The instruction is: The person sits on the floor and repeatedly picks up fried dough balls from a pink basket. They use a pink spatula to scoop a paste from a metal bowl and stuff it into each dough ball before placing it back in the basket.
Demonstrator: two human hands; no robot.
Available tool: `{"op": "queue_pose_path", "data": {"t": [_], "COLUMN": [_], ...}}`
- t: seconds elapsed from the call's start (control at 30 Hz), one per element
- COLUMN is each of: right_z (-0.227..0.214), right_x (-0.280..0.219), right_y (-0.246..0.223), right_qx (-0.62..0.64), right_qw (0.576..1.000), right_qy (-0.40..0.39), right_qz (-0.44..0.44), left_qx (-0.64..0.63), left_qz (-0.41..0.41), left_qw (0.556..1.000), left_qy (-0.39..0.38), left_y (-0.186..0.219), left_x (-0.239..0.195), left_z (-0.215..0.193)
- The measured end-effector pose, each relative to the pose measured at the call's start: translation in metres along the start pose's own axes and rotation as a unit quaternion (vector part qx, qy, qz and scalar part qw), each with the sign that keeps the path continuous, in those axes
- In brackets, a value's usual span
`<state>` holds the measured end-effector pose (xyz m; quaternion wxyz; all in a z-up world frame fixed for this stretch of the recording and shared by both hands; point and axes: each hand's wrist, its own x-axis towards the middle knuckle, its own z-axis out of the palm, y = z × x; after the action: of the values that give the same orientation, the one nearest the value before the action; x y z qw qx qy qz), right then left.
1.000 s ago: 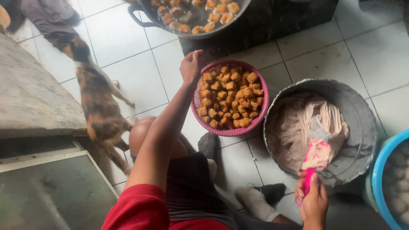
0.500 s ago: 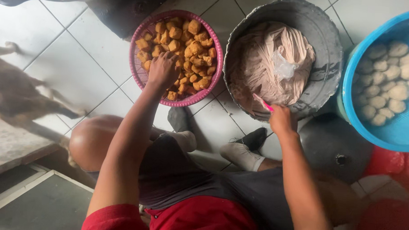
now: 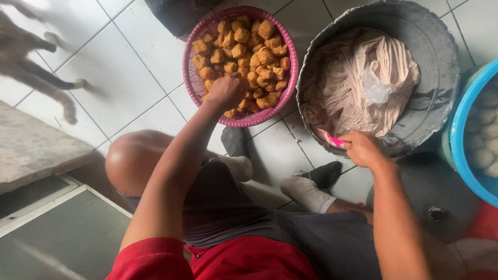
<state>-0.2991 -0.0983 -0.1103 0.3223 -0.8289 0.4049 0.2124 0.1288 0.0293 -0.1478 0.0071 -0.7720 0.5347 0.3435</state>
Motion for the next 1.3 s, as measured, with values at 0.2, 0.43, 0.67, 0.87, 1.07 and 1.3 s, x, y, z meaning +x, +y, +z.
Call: {"op": "queue_pose_path", "data": {"t": [0.2, 0.43, 0.67, 0.87, 1.07, 1.3], "right_z": [0.015, 0.045, 0.028, 0.012, 0.0, 0.006], "right_x": [-0.038, -0.079, -0.117, -0.119, -0.12, -0.128], "right_y": [-0.006, -0.033, -0.062, -0.1, -0.135, -0.133], "right_qx": [0.369, 0.667, 0.739, 0.739, 0.677, 0.56], "right_qw": [0.923, 0.721, 0.651, 0.645, 0.682, 0.724], "right_qy": [0.08, 0.162, 0.17, 0.192, 0.273, 0.39], "right_qz": [0.071, 0.094, -0.01, -0.036, -0.043, -0.101], "left_qx": [0.154, 0.176, 0.094, -0.386, -0.683, -0.611], "left_qz": [0.115, 0.108, 0.096, 0.154, 0.228, 0.156], "left_qw": [0.975, 0.955, 0.977, 0.909, 0.666, 0.773], "left_qy": [0.111, 0.212, 0.168, -0.043, -0.194, -0.064], "left_y": [-0.001, 0.003, 0.017, 0.107, 0.196, 0.239], "left_x": [0.019, 0.021, 0.0, -0.042, -0.115, -0.155], "left_z": [0.046, 0.07, 0.029, -0.011, 0.0, 0.0]}}
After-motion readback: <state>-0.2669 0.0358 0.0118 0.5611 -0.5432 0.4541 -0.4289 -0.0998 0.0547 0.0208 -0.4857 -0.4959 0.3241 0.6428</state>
